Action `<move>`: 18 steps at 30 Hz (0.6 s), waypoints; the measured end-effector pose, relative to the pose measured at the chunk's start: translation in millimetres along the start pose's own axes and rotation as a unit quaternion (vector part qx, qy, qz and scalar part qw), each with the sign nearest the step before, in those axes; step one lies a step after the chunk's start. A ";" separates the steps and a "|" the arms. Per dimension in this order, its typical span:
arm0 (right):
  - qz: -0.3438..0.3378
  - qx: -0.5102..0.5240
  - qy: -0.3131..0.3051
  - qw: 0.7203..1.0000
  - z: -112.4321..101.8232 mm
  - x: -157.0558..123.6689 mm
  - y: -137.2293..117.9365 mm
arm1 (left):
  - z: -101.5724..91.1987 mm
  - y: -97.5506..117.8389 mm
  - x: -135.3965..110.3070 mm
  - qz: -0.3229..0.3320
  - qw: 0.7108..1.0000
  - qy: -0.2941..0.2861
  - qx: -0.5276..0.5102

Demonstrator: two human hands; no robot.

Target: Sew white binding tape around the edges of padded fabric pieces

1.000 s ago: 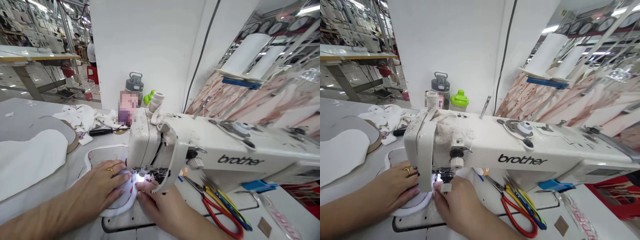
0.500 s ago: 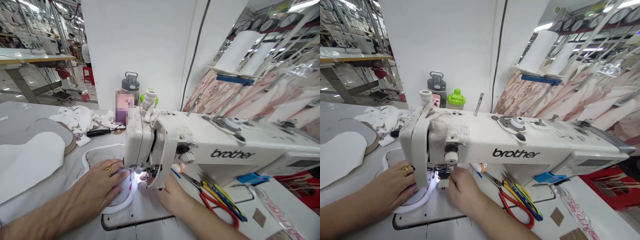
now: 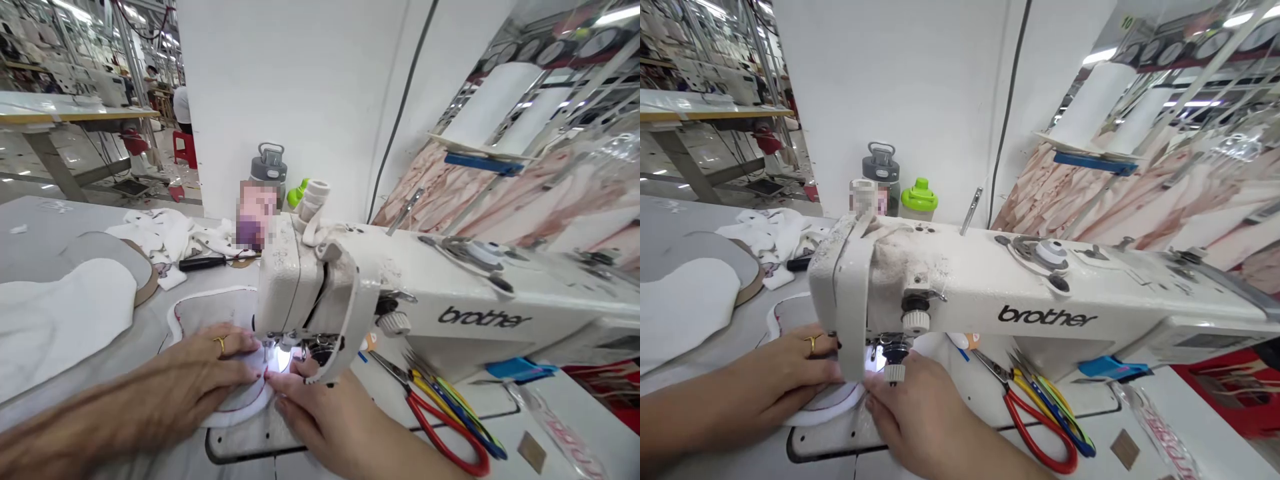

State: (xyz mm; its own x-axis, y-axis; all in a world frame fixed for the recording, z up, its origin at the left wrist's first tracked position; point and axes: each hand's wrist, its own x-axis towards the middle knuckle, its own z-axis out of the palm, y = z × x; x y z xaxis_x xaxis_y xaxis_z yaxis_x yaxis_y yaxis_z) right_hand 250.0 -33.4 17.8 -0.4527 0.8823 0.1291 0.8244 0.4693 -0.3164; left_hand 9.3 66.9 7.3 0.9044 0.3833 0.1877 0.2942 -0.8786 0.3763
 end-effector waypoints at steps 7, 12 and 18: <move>0.005 0.026 0.037 0.999 4.7 0.3 0.7 | 3.4 -1.6 2.1 -0.015 1.000 0.014 -0.020; 0.006 0.018 0.017 1.000 6.9 -0.9 0.6 | 4.7 -4.9 2.5 -0.027 0.999 0.024 0.001; 0.003 0.003 0.063 0.998 11.4 -0.2 1.1 | 14.3 2.6 1.7 -0.072 0.995 0.049 0.038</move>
State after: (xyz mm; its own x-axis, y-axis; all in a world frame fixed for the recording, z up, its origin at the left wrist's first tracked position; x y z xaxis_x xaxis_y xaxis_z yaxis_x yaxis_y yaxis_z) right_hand 247.1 -33.5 6.7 -0.4006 0.8832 0.2441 0.8252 0.4635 -0.3229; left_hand 16.0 61.1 -4.3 0.8176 0.5294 0.2267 0.4443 -0.8303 0.3365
